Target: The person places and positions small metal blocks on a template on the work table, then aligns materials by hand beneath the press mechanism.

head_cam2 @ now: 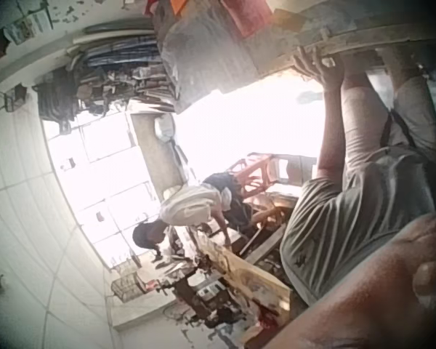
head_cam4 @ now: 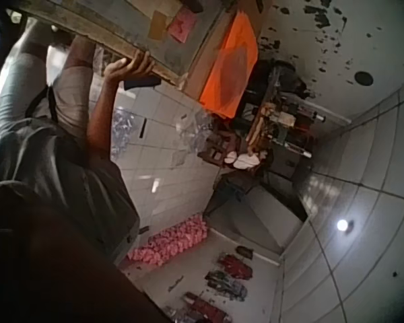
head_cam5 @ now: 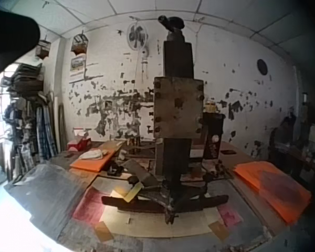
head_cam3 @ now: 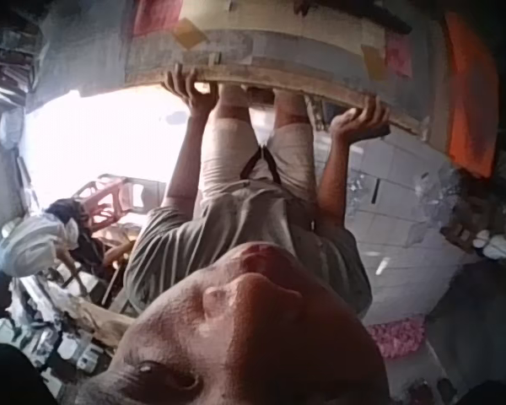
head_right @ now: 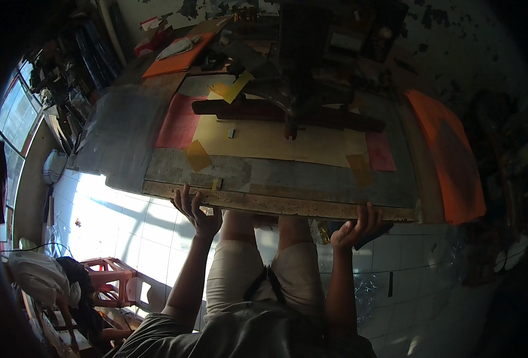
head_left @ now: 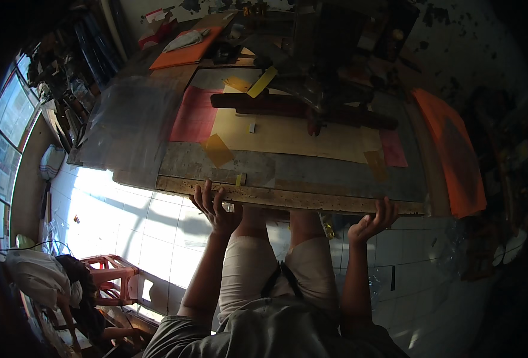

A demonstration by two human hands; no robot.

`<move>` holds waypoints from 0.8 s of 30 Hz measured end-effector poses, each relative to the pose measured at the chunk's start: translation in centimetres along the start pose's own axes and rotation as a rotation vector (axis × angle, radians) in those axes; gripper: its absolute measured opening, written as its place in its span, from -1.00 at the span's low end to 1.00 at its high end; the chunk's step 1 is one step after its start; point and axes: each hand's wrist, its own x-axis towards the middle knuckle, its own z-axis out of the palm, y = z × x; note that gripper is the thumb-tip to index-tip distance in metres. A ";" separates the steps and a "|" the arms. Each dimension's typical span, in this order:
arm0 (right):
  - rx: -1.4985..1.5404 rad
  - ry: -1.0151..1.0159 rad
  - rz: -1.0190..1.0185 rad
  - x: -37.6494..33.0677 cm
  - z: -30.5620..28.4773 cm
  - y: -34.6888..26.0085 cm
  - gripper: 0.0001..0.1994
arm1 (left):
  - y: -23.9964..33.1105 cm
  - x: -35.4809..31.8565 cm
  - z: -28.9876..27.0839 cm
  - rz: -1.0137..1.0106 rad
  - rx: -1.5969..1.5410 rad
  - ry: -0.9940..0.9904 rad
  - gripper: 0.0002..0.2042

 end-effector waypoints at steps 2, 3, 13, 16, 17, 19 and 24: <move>0.001 0.003 -0.003 0.1 0.0 0.0 -0.46 | 0.2 0.1 0.0 -0.004 0.009 0.003 -0.31; 0.000 0.005 -0.004 0.1 0.0 0.0 -0.46 | 0.2 0.1 0.1 -0.004 0.007 0.005 -0.31; -0.019 -0.003 -0.006 0.6 -0.6 -0.5 -0.44 | 0.2 0.0 0.2 0.001 0.005 0.023 -0.38; -0.022 -0.067 -0.002 1.1 -2.0 -1.3 -0.45 | 0.1 -0.2 -0.5 -0.013 -0.024 -0.005 -0.46; -0.027 -0.123 0.011 1.4 -2.3 -1.5 -0.45 | 0.1 -0.4 -0.7 -0.025 -0.039 -0.031 -0.50; -0.052 -0.125 0.006 1.4 -2.8 -1.2 -0.46 | 0.6 0.2 -1.3 -0.032 -0.045 -0.036 -0.55; 0.076 -0.138 0.021 3.8 -5.0 -0.6 -0.49 | 2.1 3.9 -4.7 -0.085 -0.056 -0.082 -0.49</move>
